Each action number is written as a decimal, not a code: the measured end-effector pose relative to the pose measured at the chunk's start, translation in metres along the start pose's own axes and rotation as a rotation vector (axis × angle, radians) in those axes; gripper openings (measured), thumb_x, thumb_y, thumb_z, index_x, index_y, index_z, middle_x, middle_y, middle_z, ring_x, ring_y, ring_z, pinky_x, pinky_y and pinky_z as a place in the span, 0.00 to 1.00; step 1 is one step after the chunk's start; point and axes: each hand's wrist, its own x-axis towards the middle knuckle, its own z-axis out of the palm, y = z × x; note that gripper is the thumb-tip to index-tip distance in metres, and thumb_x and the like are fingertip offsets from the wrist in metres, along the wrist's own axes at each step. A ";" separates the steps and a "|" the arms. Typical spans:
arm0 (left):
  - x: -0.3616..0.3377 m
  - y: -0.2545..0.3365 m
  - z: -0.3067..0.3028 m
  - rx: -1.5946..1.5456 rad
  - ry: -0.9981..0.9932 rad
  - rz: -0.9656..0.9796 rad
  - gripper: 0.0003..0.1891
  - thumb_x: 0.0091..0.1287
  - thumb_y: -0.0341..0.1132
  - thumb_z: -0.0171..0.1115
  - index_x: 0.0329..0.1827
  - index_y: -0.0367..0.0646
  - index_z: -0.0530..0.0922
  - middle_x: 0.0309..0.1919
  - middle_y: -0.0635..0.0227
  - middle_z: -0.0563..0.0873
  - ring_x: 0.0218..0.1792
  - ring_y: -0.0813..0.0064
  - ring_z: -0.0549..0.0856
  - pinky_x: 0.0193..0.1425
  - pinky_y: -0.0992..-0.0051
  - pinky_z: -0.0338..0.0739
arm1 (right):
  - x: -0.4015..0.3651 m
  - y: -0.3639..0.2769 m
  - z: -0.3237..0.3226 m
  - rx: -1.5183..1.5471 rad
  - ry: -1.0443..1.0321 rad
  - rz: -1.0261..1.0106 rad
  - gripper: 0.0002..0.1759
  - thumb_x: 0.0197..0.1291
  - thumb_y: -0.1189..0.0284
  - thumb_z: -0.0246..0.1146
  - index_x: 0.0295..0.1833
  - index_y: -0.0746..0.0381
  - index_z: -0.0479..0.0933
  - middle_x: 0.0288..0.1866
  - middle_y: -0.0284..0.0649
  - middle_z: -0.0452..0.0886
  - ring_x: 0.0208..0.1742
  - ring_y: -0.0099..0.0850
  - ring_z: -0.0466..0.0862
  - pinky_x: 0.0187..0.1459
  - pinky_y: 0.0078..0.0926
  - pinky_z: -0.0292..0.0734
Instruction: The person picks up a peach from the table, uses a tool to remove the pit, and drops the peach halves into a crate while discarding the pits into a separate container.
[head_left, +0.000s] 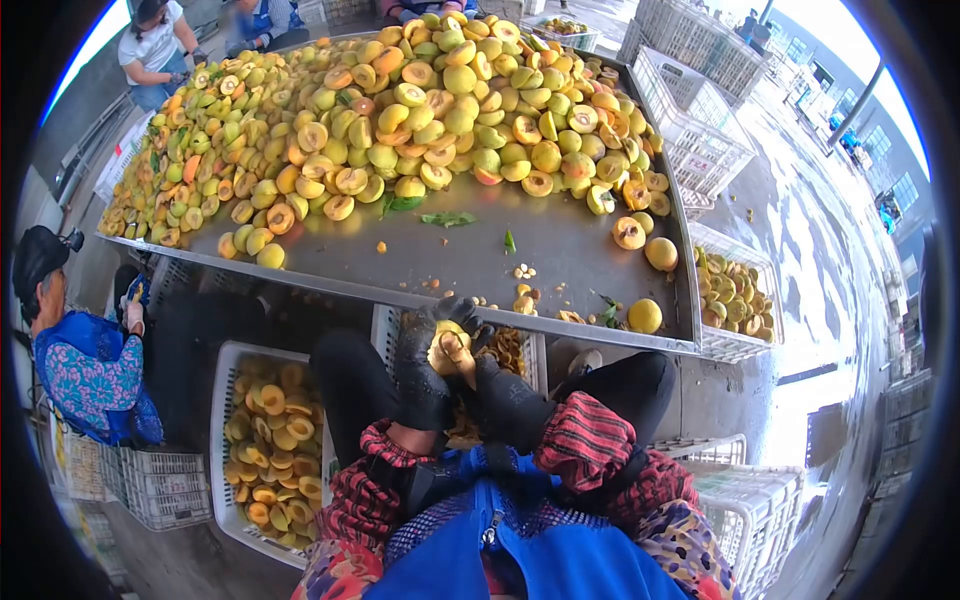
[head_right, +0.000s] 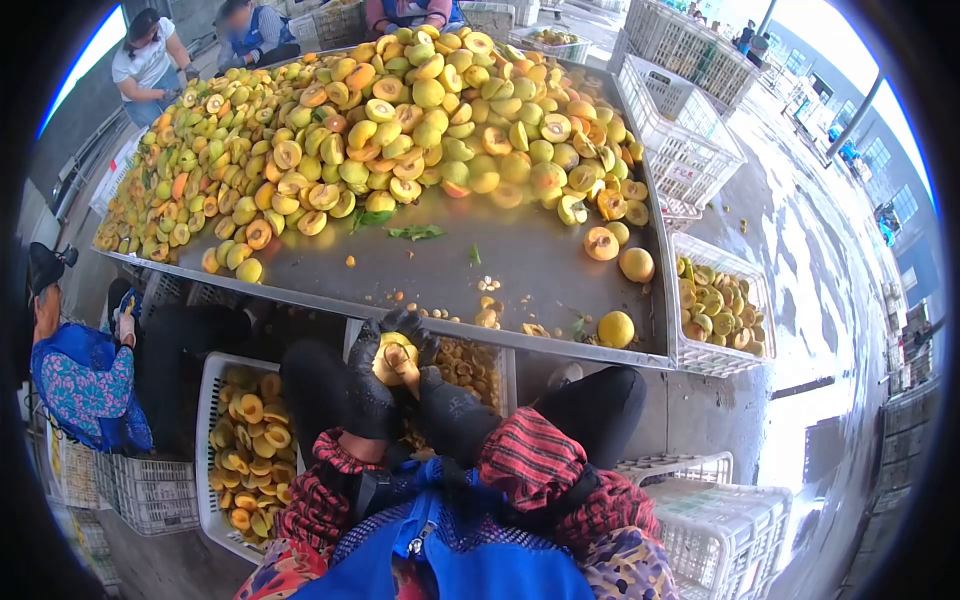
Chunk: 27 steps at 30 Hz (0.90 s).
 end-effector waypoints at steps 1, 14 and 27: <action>-0.003 0.000 -0.004 0.063 -0.010 0.009 0.13 0.67 0.35 0.49 0.48 0.35 0.73 0.39 0.67 0.80 0.38 0.76 0.79 0.45 0.76 0.76 | 0.001 0.002 0.003 0.008 -0.018 0.073 0.45 0.55 0.75 0.60 0.73 0.54 0.41 0.40 0.57 0.72 0.35 0.51 0.78 0.37 0.42 0.72; -0.003 0.027 -0.014 0.884 -0.103 0.165 0.13 0.60 0.35 0.57 0.44 0.37 0.78 0.37 0.66 0.83 0.38 0.72 0.82 0.46 0.73 0.76 | -0.006 -0.012 -0.020 0.438 -0.189 0.156 0.17 0.58 0.65 0.59 0.43 0.67 0.67 0.30 0.51 0.77 0.30 0.47 0.79 0.32 0.41 0.72; 0.003 0.020 -0.051 1.157 -0.311 0.320 0.13 0.55 0.32 0.61 0.41 0.37 0.79 0.37 0.58 0.84 0.41 0.64 0.83 0.48 0.69 0.76 | 0.003 0.017 0.004 0.925 -0.400 0.461 0.16 0.58 0.65 0.60 0.44 0.64 0.69 0.24 0.32 0.74 0.22 0.26 0.75 0.24 0.27 0.70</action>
